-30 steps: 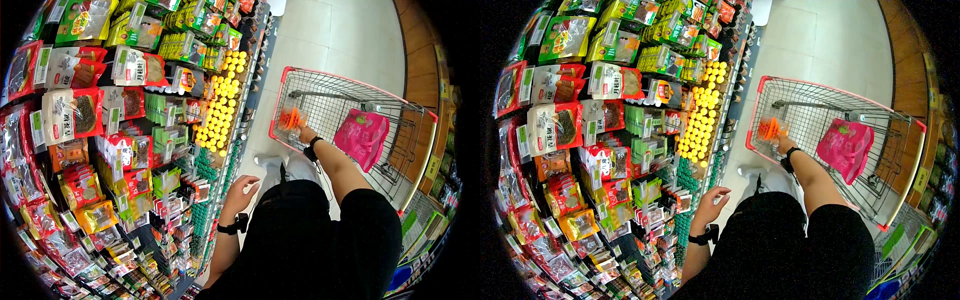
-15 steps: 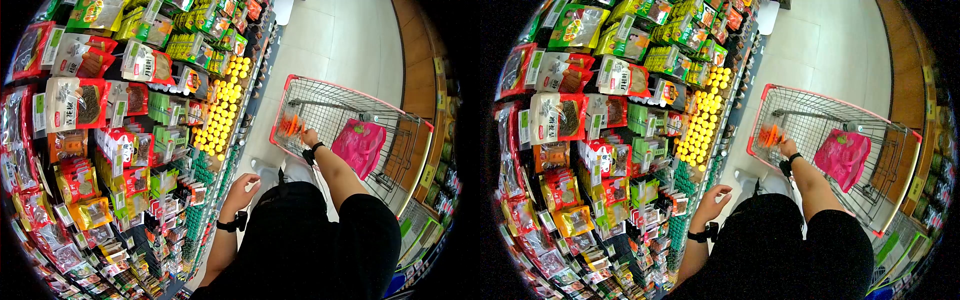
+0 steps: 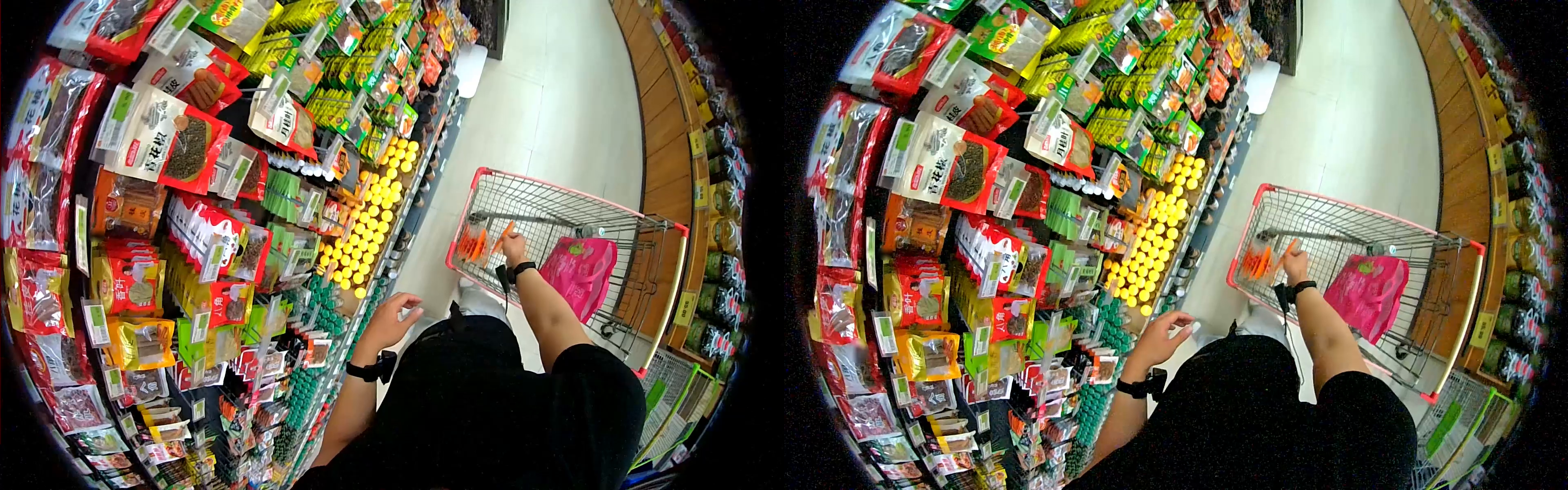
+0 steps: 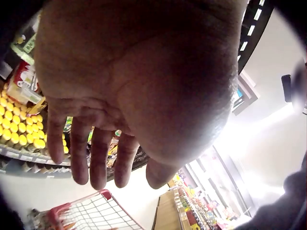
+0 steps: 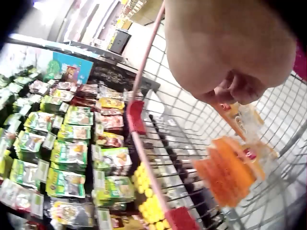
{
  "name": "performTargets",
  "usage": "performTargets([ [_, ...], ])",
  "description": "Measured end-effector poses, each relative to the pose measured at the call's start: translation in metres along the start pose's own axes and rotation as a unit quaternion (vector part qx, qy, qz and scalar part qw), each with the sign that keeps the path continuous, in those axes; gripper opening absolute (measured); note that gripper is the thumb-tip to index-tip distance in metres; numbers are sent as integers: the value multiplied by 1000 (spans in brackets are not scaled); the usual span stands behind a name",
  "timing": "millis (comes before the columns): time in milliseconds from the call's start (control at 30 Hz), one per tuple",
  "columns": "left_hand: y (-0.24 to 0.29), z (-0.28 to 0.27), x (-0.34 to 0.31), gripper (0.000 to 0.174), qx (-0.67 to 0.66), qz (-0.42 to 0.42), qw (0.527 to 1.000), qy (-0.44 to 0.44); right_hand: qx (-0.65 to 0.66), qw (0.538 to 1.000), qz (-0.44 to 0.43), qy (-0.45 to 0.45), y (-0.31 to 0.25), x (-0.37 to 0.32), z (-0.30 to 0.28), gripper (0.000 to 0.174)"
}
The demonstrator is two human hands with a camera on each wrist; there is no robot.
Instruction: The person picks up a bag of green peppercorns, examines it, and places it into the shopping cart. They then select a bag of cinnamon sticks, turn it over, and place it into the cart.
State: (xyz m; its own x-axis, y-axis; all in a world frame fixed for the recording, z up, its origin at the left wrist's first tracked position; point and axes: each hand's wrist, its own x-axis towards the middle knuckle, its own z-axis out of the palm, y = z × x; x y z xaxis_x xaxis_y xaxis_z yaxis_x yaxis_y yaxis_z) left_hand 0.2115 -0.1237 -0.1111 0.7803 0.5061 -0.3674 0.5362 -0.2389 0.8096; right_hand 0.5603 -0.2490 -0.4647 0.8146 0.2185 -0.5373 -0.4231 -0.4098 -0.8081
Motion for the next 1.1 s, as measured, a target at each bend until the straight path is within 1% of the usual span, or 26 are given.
performTargets([
  [33,-6,-5,-1,29,3,6,1000,3,44,997,19,-64,-28,-16,2,20],
  [67,-12,-9,-3,29,5,9,1000,6,86,987,39,-128,-78,-52,2,18],
  [100,-18,-14,-6,30,-13,14,1000,18,111,977,36,-177,-109,-75,8,15],
  [133,-35,-16,-7,29,-36,9,999,33,134,964,33,-227,-135,-94,15,11],
  [200,-46,-29,-10,27,-66,5,996,67,141,934,-3,-328,-176,-131,33,7],
  [233,-54,-33,-10,26,-86,16,991,97,144,910,-8,-389,-204,-160,38,6],
  [267,-67,-38,-10,33,-112,14,986,122,147,882,-13,-448,-232,-190,40,5],
  [333,-76,-48,-5,46,-138,33,970,198,196,815,-13,-545,-273,-238,43,6],
  [400,-65,-61,-4,56,-294,60,926,228,192,794,-20,-577,-302,-274,42,8],
  [433,-56,-69,-6,59,-384,80,897,204,189,782,-32,-592,-309,-284,43,8],
  [467,-59,-75,-8,59,-426,95,885,162,185,771,-45,-608,-314,-292,45,8],
  [533,-62,-86,-10,59,-507,125,849,76,154,783,-78,-598,-320,-307,49,8],
  [567,-61,-87,-13,48,-514,112,848,60,143,792,-90,-587,-322,-314,51,8],
  [600,-59,-88,-14,44,-489,112,863,64,132,800,-100,-576,-321,-319,52,8],
  [667,-55,-89,-15,37,-436,106,891,72,106,822,-94,-552,-305,-304,52,9],
  [733,-54,-88,-17,34,-439,112,886,102,96,833,-131,-528,-307,-308,47,8],
  [767,-51,-89,-18,32,-425,120,890,112,87,848,-154,-499,-302,-305,48,5],
  [800,-46,-90,-20,31,-411,128,894,121,59,864,-174,-469,-296,-303,48,6],
  [867,-41,-94,-23,28,-396,118,899,144,-4,887,-250,-388,-288,-304,46,7],
  [900,-40,-96,-23,27,-387,113,902,157,-19,896,-272,-351,-284,-304,45,8],
  [967,-37,-99,-20,23,-381,137,884,233,-42,907,-317,-275,-273,-305,47,9],
  [1000,-35,-99,-18,22,-378,150,873,271,-40,907,-301,-294,-273,-312,48,10],
  [1033,-35,-100,-17,19,-385,139,866,286,-37,906,-284,-312,-276,-323,47,11],
  [1067,-34,-101,-19,20,-323,131,888,299,-36,905,-267,-329,-277,-333,47,12],
  [1100,-30,-102,-21,21,-261,124,906,310,16,882,-257,-394,-275,-343,51,13],
])
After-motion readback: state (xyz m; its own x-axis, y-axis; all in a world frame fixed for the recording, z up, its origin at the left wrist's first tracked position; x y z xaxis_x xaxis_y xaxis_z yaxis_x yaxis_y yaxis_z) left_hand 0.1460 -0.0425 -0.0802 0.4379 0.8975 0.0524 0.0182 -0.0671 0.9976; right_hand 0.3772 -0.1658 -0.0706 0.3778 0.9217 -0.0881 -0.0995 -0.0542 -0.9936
